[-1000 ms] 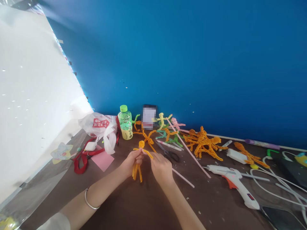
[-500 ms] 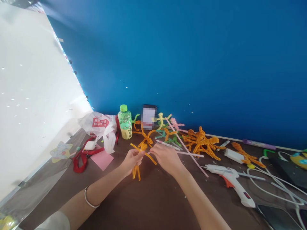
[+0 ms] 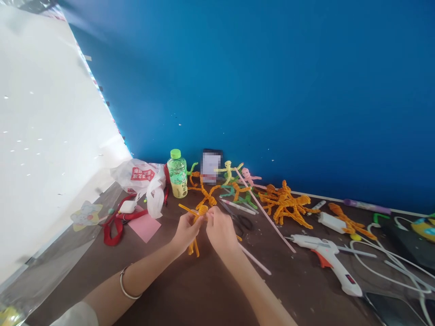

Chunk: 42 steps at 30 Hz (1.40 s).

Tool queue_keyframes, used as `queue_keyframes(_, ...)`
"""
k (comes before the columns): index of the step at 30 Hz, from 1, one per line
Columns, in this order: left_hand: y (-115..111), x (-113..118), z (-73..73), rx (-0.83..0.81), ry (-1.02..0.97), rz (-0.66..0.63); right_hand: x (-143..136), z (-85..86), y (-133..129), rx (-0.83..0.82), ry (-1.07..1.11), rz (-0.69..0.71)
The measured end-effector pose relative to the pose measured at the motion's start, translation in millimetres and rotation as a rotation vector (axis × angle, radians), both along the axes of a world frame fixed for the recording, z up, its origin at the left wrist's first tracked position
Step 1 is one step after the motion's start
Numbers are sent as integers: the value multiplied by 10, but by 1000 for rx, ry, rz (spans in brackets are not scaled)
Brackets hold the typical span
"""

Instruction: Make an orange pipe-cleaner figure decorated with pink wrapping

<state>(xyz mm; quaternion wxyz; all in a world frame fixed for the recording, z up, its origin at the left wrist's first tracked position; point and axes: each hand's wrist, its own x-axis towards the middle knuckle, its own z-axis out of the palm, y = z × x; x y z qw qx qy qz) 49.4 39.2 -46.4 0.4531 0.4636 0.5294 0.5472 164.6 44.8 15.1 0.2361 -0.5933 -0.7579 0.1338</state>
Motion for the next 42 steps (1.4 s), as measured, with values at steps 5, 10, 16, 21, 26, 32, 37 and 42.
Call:
queue_keyframes(5,8,-19,-9,-75,-119,12,-85,-127,-95,75,310,7)
queue_keyframes(10,12,-25,30,-143,-359,-26,-156,-271,-158,207,414,109)
queue_keyframes(16,11,-58,102,-187,-639,-117,-114,-417,-144,392,271,242)
queue_keyframes(21,41,-90,79,-220,-743,-162,4,-444,-115,498,91,320)
queue_keyframes(26,68,-104,81,-271,-798,-214,179,-442,-72,555,-153,358)
queue_keyframes(32,69,-103,109,-290,-793,-317,350,-437,-32,554,-159,396)
queue_keyframes(37,47,-113,145,-288,-709,-435,422,-363,20,361,89,353)
queue_keyframes(42,30,-105,171,-257,-570,-463,476,-85,96,122,12,282)
